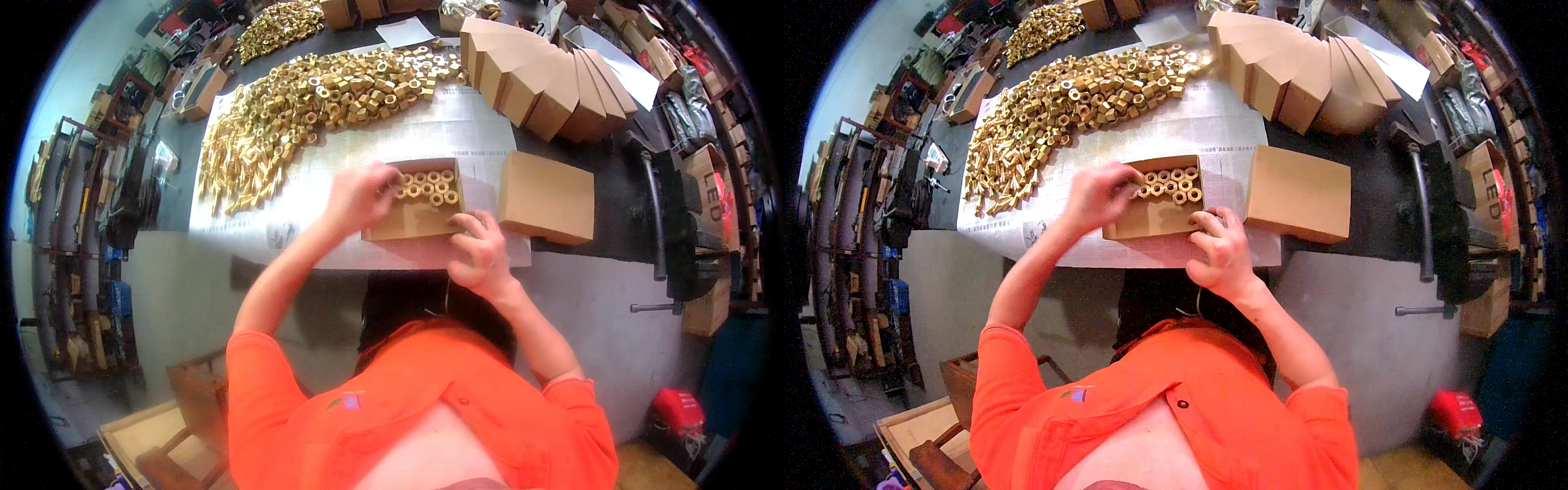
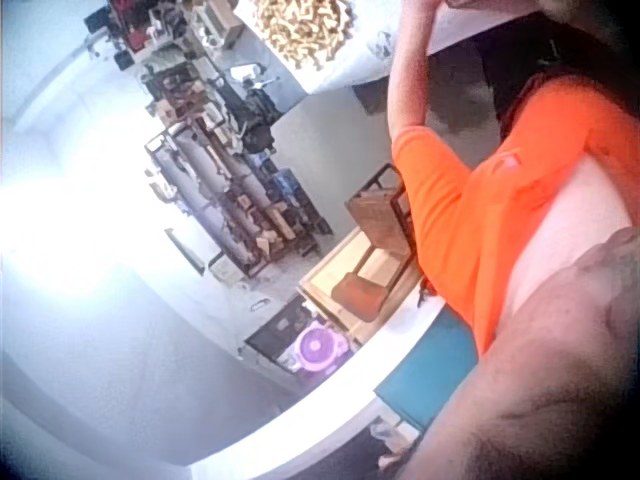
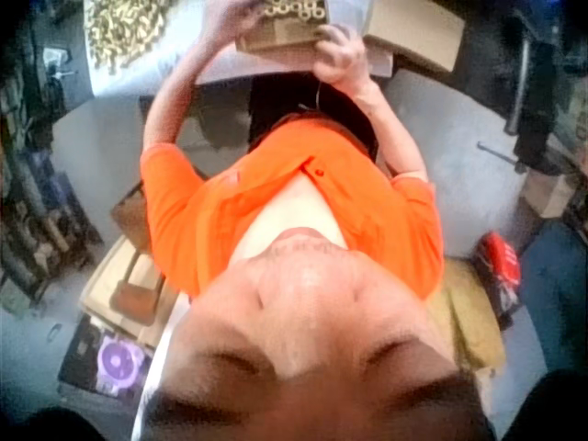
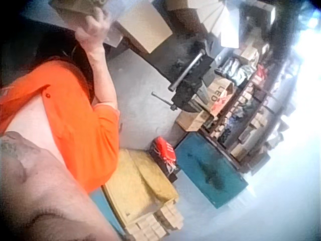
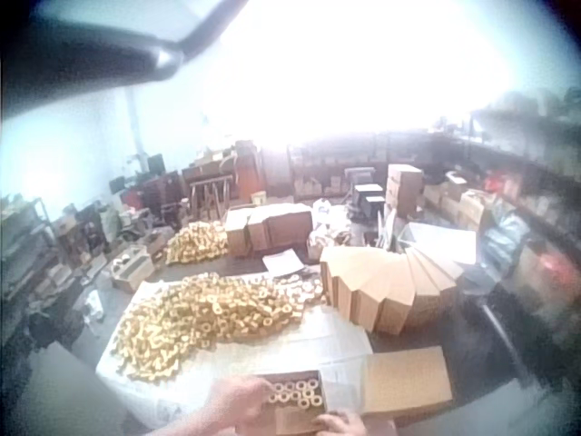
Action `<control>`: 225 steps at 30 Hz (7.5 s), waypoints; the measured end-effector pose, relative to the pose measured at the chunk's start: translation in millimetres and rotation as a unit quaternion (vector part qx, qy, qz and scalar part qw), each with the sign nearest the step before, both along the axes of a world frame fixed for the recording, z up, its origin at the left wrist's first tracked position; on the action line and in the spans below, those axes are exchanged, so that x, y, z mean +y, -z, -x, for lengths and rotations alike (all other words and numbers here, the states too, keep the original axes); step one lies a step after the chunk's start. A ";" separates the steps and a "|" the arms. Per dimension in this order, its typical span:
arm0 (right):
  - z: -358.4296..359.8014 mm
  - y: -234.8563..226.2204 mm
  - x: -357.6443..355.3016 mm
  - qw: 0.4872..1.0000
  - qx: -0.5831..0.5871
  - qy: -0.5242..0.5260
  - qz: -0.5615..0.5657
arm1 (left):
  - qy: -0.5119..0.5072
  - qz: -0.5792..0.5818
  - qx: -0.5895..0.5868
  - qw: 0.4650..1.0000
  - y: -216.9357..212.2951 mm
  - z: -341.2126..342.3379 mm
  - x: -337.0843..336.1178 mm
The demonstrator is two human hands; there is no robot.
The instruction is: The person picks small brass-colored metal parts from a large pile on a table and places them one by one into a small cardboard box. The person continues filling the box until it is full, then closes the box and sets it aside.
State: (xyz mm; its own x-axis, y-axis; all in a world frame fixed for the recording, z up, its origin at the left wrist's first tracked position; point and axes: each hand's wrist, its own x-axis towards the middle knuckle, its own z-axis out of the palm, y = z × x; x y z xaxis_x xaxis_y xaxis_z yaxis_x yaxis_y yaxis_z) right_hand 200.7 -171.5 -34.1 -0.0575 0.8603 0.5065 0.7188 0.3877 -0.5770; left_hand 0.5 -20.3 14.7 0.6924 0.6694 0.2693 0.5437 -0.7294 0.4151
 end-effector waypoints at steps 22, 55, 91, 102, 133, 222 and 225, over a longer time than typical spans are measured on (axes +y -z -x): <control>0.0 3.1 0.7 1.000 -0.003 0.001 0.004 | 0.030 -0.014 0.126 0.992 41.3 -39.9 -12.3; 0.9 -0.3 1.9 1.000 -0.009 -0.013 0.002 | -0.329 0.118 0.004 0.937 72.5 86.3 123.3; -1.1 0.5 -1.7 1.000 -0.003 -0.017 0.021 | 0.048 0.014 0.158 0.986 32.5 -14.0 -6.9; 2.2 -3.5 -1.0 1.000 -0.026 -0.009 0.014 | 0.042 -0.030 0.203 0.978 31.6 -20.5 -11.1; 0.5 -7.1 0.7 1.000 -0.021 -0.018 0.010 | -0.278 -0.048 0.123 0.951 57.4 100.9 132.0; -0.7 -6.3 0.0 0.999 -0.024 -0.023 0.035 | -0.151 -0.095 0.146 0.973 47.0 89.2 50.1; -0.9 -6.8 1.1 0.999 -0.031 -0.027 0.028 | -0.154 -0.075 0.092 0.981 57.9 92.7 49.2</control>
